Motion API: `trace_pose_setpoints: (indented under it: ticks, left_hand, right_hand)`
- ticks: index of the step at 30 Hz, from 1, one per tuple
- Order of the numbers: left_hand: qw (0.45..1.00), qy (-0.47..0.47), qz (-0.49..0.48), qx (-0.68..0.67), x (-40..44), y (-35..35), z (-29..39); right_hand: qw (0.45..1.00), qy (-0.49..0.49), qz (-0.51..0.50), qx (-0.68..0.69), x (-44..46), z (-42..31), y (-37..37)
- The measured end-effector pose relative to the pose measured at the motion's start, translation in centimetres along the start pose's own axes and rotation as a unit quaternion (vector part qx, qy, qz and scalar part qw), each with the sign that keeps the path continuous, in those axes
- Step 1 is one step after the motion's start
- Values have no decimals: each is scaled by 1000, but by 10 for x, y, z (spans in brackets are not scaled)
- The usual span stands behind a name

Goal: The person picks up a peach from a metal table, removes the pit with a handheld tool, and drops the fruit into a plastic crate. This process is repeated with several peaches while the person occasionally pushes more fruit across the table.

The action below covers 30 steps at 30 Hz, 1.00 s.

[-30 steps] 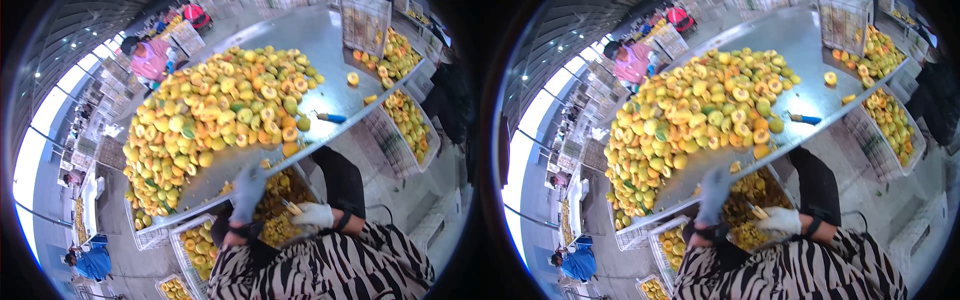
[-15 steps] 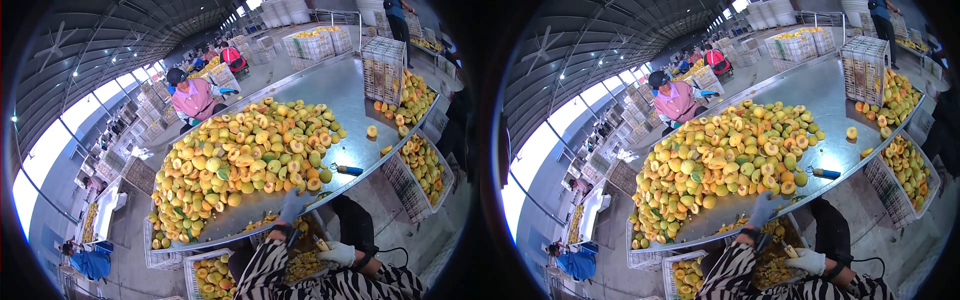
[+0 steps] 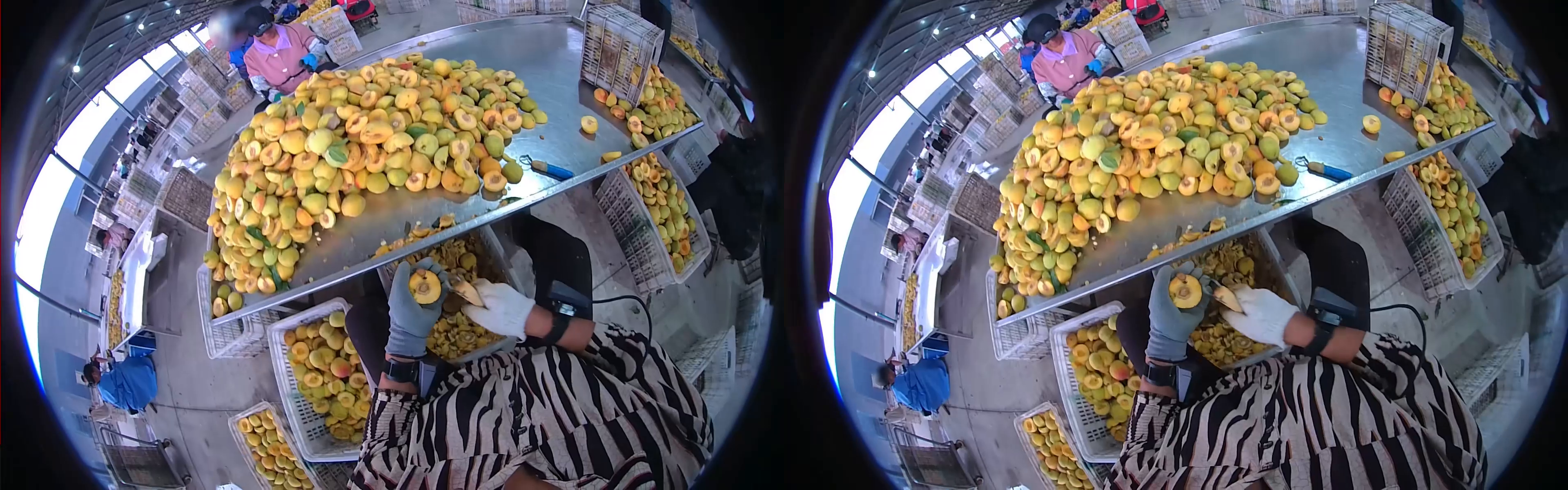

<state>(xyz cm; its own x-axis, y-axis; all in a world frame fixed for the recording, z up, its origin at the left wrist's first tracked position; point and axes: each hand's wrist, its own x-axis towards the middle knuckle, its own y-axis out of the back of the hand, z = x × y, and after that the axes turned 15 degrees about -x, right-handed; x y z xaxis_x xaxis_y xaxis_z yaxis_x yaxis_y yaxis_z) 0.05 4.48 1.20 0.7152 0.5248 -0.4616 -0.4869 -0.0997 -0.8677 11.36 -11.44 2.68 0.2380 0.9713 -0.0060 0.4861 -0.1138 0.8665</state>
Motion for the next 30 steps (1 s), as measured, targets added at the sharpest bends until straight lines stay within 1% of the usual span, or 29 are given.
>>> trace_pose_setpoints:
  ticks: [1, 2, 3, 4, 5, 6, 7, 8, 10, 11, 12, 14, 15, 16, 17, 18, 19, 21, 22, 23, 24, 25, 26, 28, 29, 30]
  left_hand:
    - [991, -39, -82, 99, 1, 15, -2]
    - [992, -36, -81, 94, 1, 29, -5]
    - [915, -199, -166, 309, -6, 31, -8]
    - [760, -345, -238, 497, -13, 30, -9]
    - [762, -343, -239, 494, -19, 26, -9]
    - [768, -320, -234, 503, -25, 19, -8]
    - [773, -296, -228, 512, -28, 17, -6]
    - [775, -294, -229, 510, -28, 19, -4]
    - [778, -250, -181, 548, -27, 26, 2]
    - [914, -134, -123, 363, -18, 37, 4]
    - [915, -131, -123, 361, -18, 40, 5]
    - [884, -147, -169, 411, -19, 43, 6]
    - [711, -302, -215, 598, -23, 40, 4]
    - [711, -300, -217, 598, -25, 36, 2]
    - [699, -311, -225, 603, -26, 33, -1]
    - [687, -322, -232, 609, -28, 29, -4]
    - [659, -319, -246, 635, -32, 23, -4]
    - [660, -324, -251, 630, -26, 31, -6]
    - [661, -328, -257, 624, -24, 34, -8]
    - [660, -326, -257, 626, -23, 37, -9]
    - [684, -315, -262, 604, -22, 38, -12]
    - [707, -304, -266, 581, -22, 39, -15]
    - [707, -303, -265, 581, -20, 41, -18]
    - [842, -183, -230, 453, -16, 44, -22]
    - [842, -181, -230, 453, -16, 45, -24]
    - [826, -210, -232, 468, -18, 42, -27]
  right_hand:
    - [1000, -11, 5, -1, 2, -10, 4]
    - [1000, -14, 0, -4, 5, -13, -1]
    - [999, -31, 9, -15, 7, -14, -8]
    - [998, -47, 18, -26, 9, -16, -12]
    - [998, -49, 31, -11, 8, -22, -9]
    - [998, -52, 31, -14, 7, -25, -6]
    - [997, -53, -22, -41, 6, -28, -4]
    - [993, -55, -74, -68, 6, -29, -2]
    - [991, -108, -28, -81, 5, -12, -10]
    - [990, -120, 17, -75, 4, -15, 4]
    - [985, -109, 65, -118, 9, 38, -47]
    - [988, -144, 9, -63, -1, 8, -22]
    - [993, -70, -13, -96, -5, -1, -20]
    - [991, 3, -34, -130, -9, -10, -18]
    - [995, -53, -14, -79, -13, -24, -16]
    - [995, -56, -13, -79, -16, -20, -24]
    - [994, -34, 9, -102, -16, -13, -34]
    - [991, 7, 34, -132, -17, -8, -39]
    - [991, 7, 33, -129, -19, -10, -36]
    - [991, -14, 17, -130, -20, -13, -32]
    - [990, -36, 1, -133, -21, -14, -29]
    - [991, -37, 1, -132, -22, -12, -31]
    - [990, -29, 8, -137, -23, -10, -34]
    - [990, -21, 15, -140, -25, -9, -35]
    - [988, -25, 12, -152, -26, -10, -34]
    - [986, -30, 10, -164, -27, -10, -33]
